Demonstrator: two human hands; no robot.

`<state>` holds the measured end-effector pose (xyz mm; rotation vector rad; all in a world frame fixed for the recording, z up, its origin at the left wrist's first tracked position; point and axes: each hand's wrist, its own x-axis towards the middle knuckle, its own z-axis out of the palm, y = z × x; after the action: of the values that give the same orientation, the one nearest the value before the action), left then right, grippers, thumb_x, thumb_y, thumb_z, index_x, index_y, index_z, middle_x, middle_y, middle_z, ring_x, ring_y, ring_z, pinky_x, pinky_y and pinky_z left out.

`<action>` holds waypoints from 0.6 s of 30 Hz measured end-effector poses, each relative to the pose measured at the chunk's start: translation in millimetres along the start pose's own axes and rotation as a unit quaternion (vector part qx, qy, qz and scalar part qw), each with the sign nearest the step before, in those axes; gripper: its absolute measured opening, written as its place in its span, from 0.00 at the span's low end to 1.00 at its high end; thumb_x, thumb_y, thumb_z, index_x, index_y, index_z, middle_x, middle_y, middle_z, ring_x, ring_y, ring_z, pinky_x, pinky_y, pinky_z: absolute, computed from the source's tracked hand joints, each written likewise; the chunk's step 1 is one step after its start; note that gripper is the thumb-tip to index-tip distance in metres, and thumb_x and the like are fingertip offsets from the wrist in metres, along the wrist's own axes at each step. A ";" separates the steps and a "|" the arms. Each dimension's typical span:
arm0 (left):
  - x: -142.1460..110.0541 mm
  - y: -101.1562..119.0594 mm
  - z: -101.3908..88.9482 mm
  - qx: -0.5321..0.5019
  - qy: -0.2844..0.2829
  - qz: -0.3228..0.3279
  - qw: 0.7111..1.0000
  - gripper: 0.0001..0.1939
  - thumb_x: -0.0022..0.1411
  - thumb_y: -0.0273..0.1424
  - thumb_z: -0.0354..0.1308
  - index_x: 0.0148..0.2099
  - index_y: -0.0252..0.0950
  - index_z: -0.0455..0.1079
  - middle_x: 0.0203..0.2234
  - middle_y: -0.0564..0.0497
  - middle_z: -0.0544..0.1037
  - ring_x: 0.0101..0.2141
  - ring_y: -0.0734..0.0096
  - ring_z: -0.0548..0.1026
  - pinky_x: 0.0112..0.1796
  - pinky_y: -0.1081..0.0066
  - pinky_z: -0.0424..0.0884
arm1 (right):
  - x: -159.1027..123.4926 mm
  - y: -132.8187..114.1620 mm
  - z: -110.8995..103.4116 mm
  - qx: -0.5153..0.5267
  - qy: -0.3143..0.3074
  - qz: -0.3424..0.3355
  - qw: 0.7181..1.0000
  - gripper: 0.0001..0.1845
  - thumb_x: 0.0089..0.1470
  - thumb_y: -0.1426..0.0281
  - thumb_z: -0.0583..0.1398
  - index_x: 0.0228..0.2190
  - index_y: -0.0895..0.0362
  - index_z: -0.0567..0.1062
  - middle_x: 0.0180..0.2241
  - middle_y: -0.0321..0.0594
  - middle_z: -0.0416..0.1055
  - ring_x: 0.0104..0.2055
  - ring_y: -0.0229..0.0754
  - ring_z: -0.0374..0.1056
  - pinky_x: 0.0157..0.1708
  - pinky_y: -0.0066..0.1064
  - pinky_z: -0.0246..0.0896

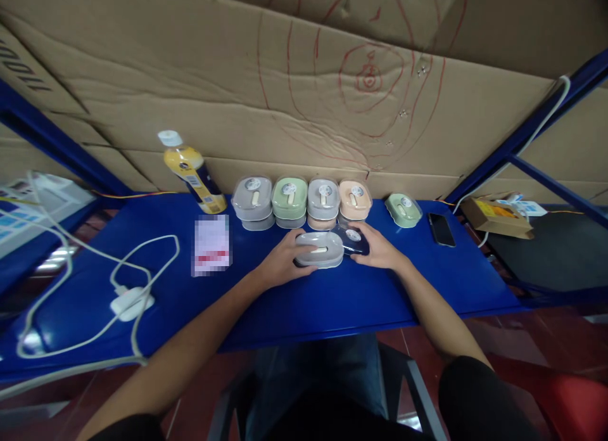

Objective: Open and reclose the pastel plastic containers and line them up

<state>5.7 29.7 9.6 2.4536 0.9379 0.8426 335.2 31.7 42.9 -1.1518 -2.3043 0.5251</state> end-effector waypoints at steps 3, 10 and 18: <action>0.6 -0.5 -1.8 0.003 0.009 -0.005 1.000 0.19 0.63 0.39 0.70 0.55 0.42 0.81 0.62 0.41 0.64 0.64 0.47 0.68 0.65 0.49 0.68 | -0.2 5.1 -6.5 -0.003 -0.018 0.029 0.999 0.45 0.49 0.60 0.71 0.65 0.56 0.64 0.65 0.55 0.67 0.65 0.61 0.67 0.64 0.56 0.64; 2.4 -5.7 -16.0 0.013 0.043 -0.010 0.999 0.18 0.65 0.42 0.66 0.50 0.37 0.81 0.59 0.39 0.67 0.61 0.48 0.71 0.63 0.51 0.70 | -6.2 7.7 -20.5 -0.028 -0.020 0.074 0.997 0.45 0.50 0.56 0.70 0.65 0.56 0.66 0.64 0.56 0.67 0.63 0.62 0.68 0.63 0.56 0.64; -0.5 -21.8 -25.7 0.040 0.041 -0.039 0.998 0.18 0.65 0.44 0.65 0.49 0.37 0.80 0.59 0.40 0.66 0.61 0.48 0.71 0.65 0.51 0.69 | -8.9 11.5 -19.2 -0.111 -0.071 0.085 0.988 0.52 0.44 0.52 0.75 0.65 0.57 0.68 0.61 0.55 0.69 0.64 0.64 0.66 0.64 0.59 0.62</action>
<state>-21.5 48.1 17.0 2.4473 1.1099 0.9014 358.3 33.1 49.7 -1.4690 -2.4483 0.4334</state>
